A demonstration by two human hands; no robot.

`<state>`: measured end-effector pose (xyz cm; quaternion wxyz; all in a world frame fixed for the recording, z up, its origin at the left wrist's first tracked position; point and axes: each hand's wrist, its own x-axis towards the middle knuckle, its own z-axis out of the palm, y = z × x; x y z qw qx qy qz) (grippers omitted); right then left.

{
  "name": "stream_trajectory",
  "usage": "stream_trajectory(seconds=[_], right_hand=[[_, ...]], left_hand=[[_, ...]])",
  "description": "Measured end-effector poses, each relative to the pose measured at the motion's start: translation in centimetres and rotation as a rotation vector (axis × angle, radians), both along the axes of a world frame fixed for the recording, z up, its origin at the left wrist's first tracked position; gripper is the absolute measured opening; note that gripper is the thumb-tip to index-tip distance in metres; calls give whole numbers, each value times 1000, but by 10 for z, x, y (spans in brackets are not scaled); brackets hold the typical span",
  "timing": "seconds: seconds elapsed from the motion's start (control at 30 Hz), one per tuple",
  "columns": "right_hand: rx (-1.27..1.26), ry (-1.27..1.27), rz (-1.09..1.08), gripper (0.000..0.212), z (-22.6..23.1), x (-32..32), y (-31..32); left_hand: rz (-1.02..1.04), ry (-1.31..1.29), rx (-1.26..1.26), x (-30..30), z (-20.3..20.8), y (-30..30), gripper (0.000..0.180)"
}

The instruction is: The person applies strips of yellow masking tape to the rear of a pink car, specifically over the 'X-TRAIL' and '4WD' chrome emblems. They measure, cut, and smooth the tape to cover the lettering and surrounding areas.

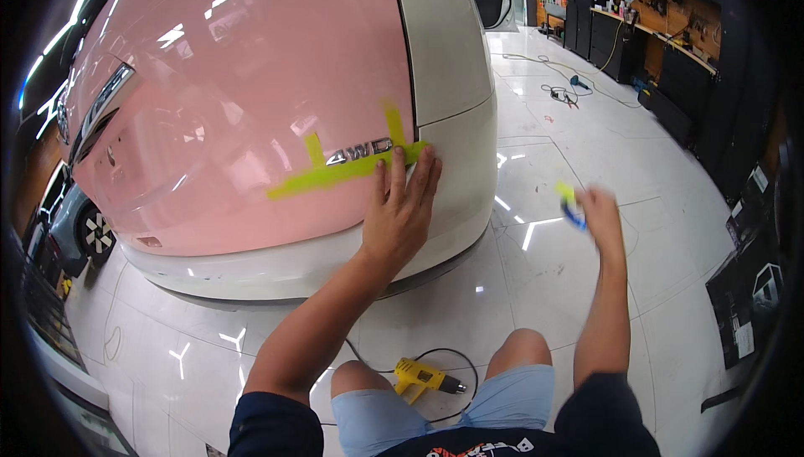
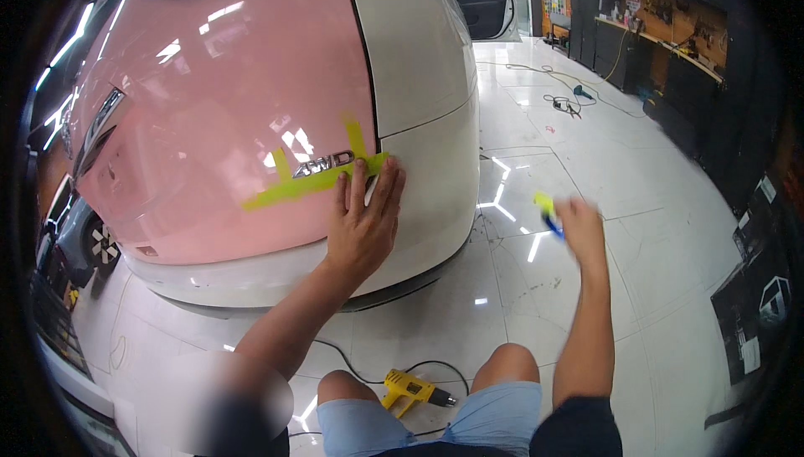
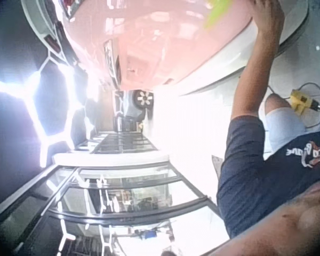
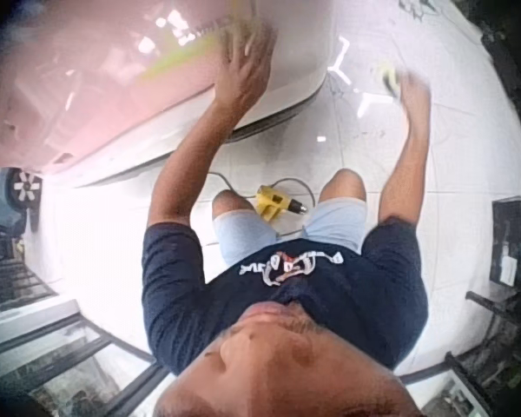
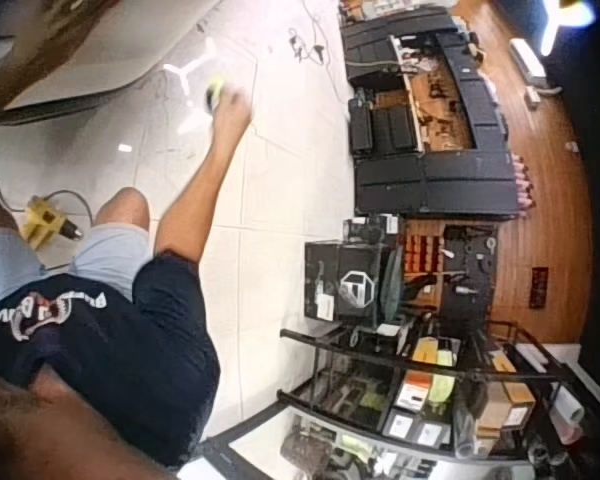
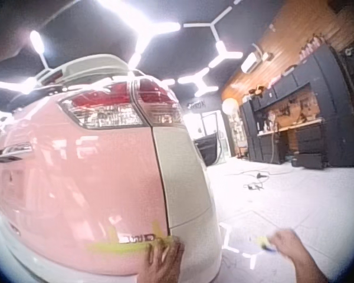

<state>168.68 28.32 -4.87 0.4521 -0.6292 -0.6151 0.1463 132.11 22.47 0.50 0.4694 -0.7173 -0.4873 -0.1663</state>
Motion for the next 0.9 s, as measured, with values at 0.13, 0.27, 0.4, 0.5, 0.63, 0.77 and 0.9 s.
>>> stream_trajectory(seconds=[0.13,0.27,0.4,0.5,0.63,0.77,0.9], right_hand=[[-491,256,261,33,-129,-26,-102],[-528,524,239,30,-205,-83,-159],[-760,188,602,36,-294,-143,-201],[-692,-280,750,42,-298,-148,-222],[-629,-266,679,41,-300,-142,-221],[-702,-306,737,42,-291,-143,-223],[-726,-343,809,41,-301,-149,-227]], left_hand=[[-3,-123,-111,7,-20,-7,59],[-177,-171,-254,6,-15,-19,66],[-82,-210,-216,-38,-15,-31,71],[81,-181,-156,-88,-14,-42,70],[181,-241,14,-137,-22,-73,67],[131,-255,74,-99,-23,-63,61],[-85,-243,-77,-38,-8,-38,56]])
